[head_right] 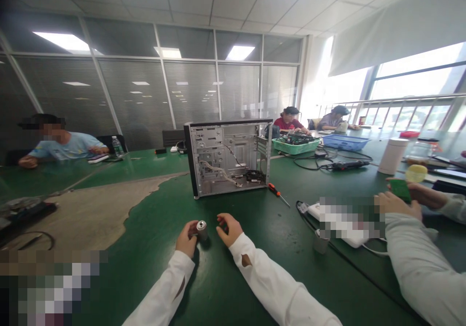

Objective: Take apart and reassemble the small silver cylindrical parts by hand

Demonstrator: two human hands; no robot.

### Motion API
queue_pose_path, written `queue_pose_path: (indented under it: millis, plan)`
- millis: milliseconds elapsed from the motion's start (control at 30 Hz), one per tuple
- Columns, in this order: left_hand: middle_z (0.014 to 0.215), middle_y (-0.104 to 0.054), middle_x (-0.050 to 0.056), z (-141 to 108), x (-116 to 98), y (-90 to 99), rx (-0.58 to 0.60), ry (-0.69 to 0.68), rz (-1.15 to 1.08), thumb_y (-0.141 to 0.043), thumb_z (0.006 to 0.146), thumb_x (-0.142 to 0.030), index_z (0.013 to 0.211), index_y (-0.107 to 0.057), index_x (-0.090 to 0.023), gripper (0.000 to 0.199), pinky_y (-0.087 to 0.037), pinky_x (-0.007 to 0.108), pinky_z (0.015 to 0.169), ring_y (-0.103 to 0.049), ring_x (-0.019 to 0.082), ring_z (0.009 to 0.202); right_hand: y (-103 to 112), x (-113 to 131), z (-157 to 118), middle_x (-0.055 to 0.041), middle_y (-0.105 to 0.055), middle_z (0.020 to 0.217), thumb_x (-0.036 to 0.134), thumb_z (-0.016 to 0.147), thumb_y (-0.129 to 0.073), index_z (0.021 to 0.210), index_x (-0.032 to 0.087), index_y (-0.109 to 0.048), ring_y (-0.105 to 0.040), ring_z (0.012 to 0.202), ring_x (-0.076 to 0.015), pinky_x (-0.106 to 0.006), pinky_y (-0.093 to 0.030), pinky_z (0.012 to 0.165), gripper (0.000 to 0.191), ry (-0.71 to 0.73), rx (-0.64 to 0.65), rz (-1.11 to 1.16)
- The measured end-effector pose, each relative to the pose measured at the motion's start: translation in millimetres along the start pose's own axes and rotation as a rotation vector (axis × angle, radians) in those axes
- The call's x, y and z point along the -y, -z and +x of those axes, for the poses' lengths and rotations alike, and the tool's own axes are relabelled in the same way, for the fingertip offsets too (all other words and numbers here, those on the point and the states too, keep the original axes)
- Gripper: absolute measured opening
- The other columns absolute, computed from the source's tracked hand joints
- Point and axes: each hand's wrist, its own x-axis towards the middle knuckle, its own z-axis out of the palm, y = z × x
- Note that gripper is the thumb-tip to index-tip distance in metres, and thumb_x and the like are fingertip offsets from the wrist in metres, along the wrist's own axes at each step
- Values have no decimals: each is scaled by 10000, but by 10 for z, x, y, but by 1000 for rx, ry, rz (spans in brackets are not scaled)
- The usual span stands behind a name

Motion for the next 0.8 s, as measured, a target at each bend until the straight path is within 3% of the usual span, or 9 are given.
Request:
queue_pose_path:
  millis: [100,200,433,600,800]
  plan:
    - [707,-606,-11,-11,-15,-18,85,22,-90,-345,504,52,896,-487,-174,474,-461,248,682,-588,112,652,-70,191,-95,-57,-521,997,181,621,-522,1125,209,-389,-510,845,-162,-264,-453,636,523,132,87,-30]
    - [710,-586,-12,-35,-46,-50,186,59,-188,-326,501,40,938,-450,-170,500,-467,209,580,-594,103,614,-64,358,-159,-60,-505,1031,179,637,-522,1110,212,-417,-468,936,-185,-318,-413,767,485,207,137,-83]
    - [817,-578,12,-98,-160,-81,376,91,-198,-349,506,-26,980,-424,-171,501,-431,190,472,-584,84,522,222,586,-422,-41,-535,920,188,648,-504,1006,216,-476,-494,860,-168,-302,-408,763,360,146,135,-134]
    - [778,-566,15,-47,-142,-94,355,84,-212,-372,515,-86,949,-437,-159,445,-394,199,440,-590,112,536,721,439,-842,-50,-554,891,226,645,-493,987,220,-490,-513,828,-170,-291,-429,727,342,111,37,-262]
    - [793,-572,28,-2,-137,-99,373,78,-168,-386,525,-128,945,-460,-156,427,-394,206,460,-588,118,558,1684,-37,-1479,-66,-568,926,353,676,-490,989,211,-488,-545,817,-187,-306,-441,732,344,-123,-233,-607]
